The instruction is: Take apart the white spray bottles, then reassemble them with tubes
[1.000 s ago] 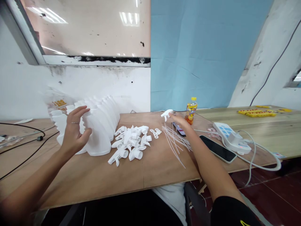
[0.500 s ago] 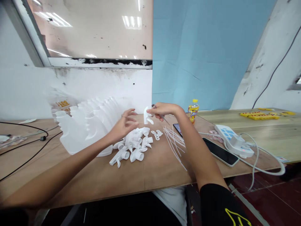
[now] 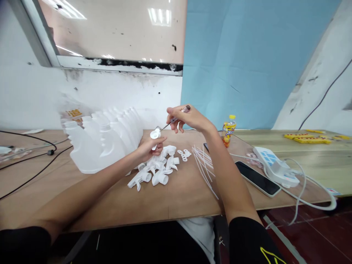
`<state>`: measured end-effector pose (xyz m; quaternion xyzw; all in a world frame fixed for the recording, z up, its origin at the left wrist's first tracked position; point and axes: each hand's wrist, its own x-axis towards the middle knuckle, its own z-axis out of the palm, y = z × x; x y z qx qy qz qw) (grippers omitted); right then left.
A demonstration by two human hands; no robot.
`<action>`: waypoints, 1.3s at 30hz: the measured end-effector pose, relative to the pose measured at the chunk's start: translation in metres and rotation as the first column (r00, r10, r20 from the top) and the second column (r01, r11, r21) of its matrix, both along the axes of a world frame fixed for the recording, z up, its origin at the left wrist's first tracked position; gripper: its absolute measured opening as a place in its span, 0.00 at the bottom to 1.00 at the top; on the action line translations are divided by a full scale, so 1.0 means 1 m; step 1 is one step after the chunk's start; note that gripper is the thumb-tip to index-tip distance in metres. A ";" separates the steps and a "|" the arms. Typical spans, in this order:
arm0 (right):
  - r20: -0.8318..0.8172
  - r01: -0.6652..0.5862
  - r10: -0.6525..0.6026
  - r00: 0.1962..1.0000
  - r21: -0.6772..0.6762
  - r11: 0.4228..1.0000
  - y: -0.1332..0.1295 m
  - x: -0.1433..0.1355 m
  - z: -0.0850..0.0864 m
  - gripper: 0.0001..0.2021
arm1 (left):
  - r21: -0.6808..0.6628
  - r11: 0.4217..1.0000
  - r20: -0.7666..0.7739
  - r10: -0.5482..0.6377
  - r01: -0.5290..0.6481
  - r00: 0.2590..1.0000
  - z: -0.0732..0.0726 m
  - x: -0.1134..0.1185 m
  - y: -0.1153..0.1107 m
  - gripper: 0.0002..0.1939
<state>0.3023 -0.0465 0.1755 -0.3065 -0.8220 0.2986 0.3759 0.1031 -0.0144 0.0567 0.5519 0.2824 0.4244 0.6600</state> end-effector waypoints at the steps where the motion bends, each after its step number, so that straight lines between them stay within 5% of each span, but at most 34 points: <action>1: -0.012 -0.015 0.015 1.000 0.019 1.000 -0.001 -0.001 0.000 0.27 | -0.006 1.000 -0.035 0.017 -0.017 0.999 0.000 0.001 -0.001 0.26; 12: 0.325 -0.049 -0.038 0.945 0.256 0.965 -0.016 -0.018 -0.005 0.09 | 0.057 0.964 -0.164 0.267 -0.261 0.949 0.006 0.002 -0.003 0.25; 16: 0.434 -0.048 -0.172 0.884 0.451 0.891 -0.025 -0.030 -0.008 0.10 | 0.089 0.940 -0.166 0.341 -0.331 0.925 0.002 0.003 0.002 0.24; 21: 0.479 -0.032 -0.228 0.848 0.475 0.879 -0.018 -0.040 -0.014 0.15 | 0.114 0.925 -0.184 0.379 -0.364 0.907 -0.004 0.005 0.006 0.23; 31: 0.270 0.038 -0.152 0.951 0.385 0.922 -0.008 -0.039 -0.014 0.13 | 0.144 0.913 -0.152 0.401 -0.381 0.903 0.013 0.000 0.001 0.22; 36: 0.064 0.039 -0.039 0.997 -0.003 0.999 0.012 -0.024 -0.014 0.10 | 0.150 0.918 -0.176 0.389 -0.366 0.904 0.012 0.000 -0.002 0.24; 39: 0.037 0.026 -0.023 0.999 -0.090 0.996 0.020 -0.014 -0.014 0.11 | 0.163 0.925 -0.222 0.372 -0.342 0.901 0.007 0.001 0.002 0.24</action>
